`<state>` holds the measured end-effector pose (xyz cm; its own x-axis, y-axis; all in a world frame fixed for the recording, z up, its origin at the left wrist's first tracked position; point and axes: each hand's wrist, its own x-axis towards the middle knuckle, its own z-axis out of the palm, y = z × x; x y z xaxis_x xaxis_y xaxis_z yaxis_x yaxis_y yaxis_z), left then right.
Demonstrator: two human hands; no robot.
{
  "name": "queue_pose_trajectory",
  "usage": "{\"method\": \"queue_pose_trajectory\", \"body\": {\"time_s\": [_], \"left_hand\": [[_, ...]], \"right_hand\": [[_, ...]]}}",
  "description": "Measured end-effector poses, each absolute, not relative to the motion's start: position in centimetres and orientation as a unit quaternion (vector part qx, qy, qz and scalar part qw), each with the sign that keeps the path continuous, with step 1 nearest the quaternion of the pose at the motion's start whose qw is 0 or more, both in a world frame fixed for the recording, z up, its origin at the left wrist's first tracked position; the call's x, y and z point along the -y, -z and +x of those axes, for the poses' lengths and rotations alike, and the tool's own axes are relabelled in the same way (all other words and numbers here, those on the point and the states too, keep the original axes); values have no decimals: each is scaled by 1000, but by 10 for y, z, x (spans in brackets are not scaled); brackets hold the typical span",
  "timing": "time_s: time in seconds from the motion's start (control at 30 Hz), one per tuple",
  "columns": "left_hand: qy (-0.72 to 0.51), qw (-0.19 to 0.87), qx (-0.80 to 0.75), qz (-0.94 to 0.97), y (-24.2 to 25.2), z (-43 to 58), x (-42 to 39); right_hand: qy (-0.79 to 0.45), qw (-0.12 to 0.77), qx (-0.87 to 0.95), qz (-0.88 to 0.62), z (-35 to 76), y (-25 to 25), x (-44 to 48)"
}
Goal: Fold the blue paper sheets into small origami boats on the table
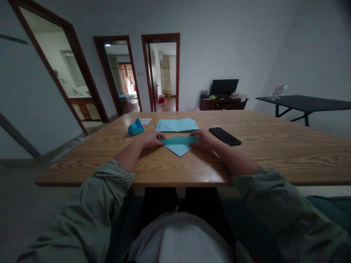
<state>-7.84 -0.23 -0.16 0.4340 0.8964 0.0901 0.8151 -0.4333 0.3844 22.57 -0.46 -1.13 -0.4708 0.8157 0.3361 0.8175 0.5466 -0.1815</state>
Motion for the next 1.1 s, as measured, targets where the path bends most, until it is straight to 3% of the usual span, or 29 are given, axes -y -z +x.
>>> {"method": "queue_pose_trajectory", "body": {"time_s": [0.23, 0.8, 1.03, 1.1], "left_hand": [[-116, 164, -498, 843, 5, -79, -2], [-80, 194, -548, 810, 3, -79, -4], [-125, 187, -521, 823, 3, -82, 1], [-171, 190, -514, 819, 4, -81, -1]], "right_hand": [[-78, 146, 872, -461, 221, 10, 8], [-93, 119, 827, -542, 231, 18, -4], [-131, 132, 840, -510, 228, 13, 2], [-137, 177, 834, -504, 227, 12, 3]]}}
